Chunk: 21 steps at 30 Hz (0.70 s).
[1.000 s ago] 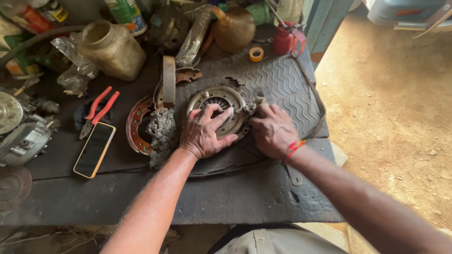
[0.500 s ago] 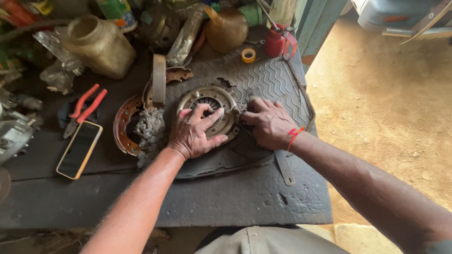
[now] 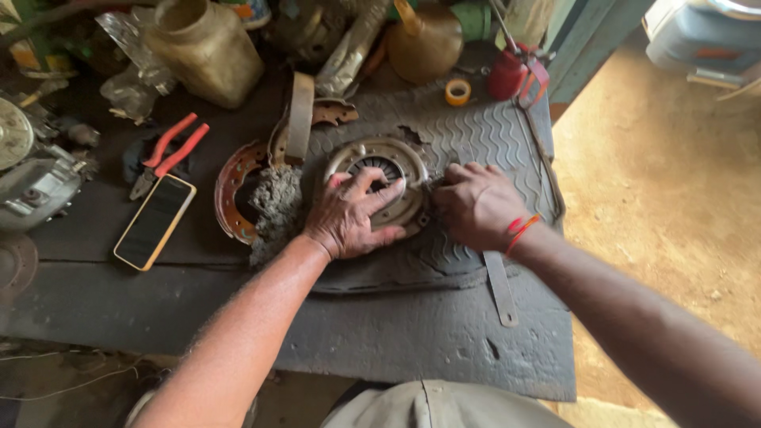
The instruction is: The person cleans a clutch pressure plate and brake shoes by wiping them with a bundle of fibrous material by hand to remove dust and debris.
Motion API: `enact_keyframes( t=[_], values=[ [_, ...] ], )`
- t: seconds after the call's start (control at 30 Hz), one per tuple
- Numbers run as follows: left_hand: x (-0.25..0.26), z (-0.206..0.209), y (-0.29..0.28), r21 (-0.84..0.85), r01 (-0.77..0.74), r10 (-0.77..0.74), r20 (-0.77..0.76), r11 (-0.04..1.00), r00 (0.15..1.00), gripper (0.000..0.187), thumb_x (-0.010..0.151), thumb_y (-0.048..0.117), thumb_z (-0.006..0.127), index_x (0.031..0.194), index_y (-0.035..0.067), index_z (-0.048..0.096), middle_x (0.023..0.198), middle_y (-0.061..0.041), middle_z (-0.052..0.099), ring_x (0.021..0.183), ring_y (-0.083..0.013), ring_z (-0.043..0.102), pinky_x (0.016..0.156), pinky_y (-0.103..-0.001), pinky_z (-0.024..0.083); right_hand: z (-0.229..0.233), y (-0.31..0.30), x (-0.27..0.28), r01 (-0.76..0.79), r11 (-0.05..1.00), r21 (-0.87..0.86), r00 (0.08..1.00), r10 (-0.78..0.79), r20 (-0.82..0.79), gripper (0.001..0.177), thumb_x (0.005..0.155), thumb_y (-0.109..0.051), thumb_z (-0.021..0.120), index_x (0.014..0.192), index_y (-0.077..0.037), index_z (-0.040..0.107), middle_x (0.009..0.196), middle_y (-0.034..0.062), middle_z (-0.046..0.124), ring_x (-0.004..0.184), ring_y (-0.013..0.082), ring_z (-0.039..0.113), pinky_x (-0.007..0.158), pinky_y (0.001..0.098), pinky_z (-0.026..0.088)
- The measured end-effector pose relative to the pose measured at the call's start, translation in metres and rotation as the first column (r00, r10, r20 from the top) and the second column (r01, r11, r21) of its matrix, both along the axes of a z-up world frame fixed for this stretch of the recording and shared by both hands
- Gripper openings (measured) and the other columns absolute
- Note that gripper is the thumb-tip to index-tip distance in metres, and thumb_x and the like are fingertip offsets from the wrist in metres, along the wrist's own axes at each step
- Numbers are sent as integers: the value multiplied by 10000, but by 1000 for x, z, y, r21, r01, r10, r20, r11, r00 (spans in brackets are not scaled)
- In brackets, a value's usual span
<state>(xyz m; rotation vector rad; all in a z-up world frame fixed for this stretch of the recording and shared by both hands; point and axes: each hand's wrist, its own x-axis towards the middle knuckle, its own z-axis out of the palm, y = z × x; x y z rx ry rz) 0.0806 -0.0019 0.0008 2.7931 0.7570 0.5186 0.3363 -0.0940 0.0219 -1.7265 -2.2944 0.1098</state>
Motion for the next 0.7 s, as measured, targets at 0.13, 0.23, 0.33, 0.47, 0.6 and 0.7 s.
enact_keyframes(
  t=[0.13, 0.23, 0.33, 0.47, 0.6, 0.7],
  values=[
    [1, -4, 2, -13, -6, 5, -48, 1000, 999, 747, 765, 668, 753, 1393, 281, 637, 1355, -69, 530, 1204, -272, 559, 1078, -472, 368, 4, 30, 44, 90, 981, -170, 891, -155, -427, 356, 618, -238, 710, 963, -226, 798, 942, 51, 726, 805, 258, 700, 673, 423, 569],
    [-5, -5, -2, -22, -3, 2, -47, 1000, 999, 767, 799, 685, 738, 1424, 257, 619, 1395, -80, 518, 1242, -268, 555, 1094, -481, 362, 14, 45, 53, 170, 917, -362, 650, -380, -658, 272, 756, -134, 617, 997, -146, 740, 826, 98, 706, 733, 302, 718, 632, 458, 606],
    [3, 2, 2, -22, -39, 37, -98, 999, 995, 764, 750, 688, 745, 1388, 281, 641, 1383, -65, 523, 1212, -290, 539, 1082, -467, 369, 7, 66, 35, 89, 989, -120, 940, -123, -318, 261, 953, -161, 526, 1092, -152, 746, 909, 142, 695, 836, 360, 679, 772, 465, 558],
    [1, 1, 1, -31, 1, -2, -40, 1000, 999, 746, 800, 666, 734, 1417, 258, 638, 1416, -76, 520, 1287, -268, 549, 1124, -477, 373, -18, 57, 0, 106, 992, -64, 973, -117, -200, 382, 822, -174, 615, 1182, -198, 743, 1045, 195, 622, 972, 404, 627, 820, 507, 511],
    [-1, -2, 11, -56, 39, -43, -81, 998, 996, 752, 783, 641, 745, 1429, 275, 622, 1410, -86, 522, 1291, -304, 514, 1129, -487, 351, -5, 30, 5, 108, 982, -152, 986, -125, -106, 322, 826, -173, 595, 1095, -243, 757, 1092, 130, 632, 1051, 360, 625, 885, 490, 504],
    [-15, -2, 31, 74, 234, -226, -108, 969, 968, 748, 839, 635, 736, 1470, 261, 592, 1450, -127, 490, 1359, -342, 476, 1157, -516, 316, 6, 12, -1, 95, 985, -144, 992, -105, -63, 307, 814, -170, 594, 1064, -238, 760, 1077, 110, 636, 1047, 342, 631, 869, 487, 506]
  ],
)
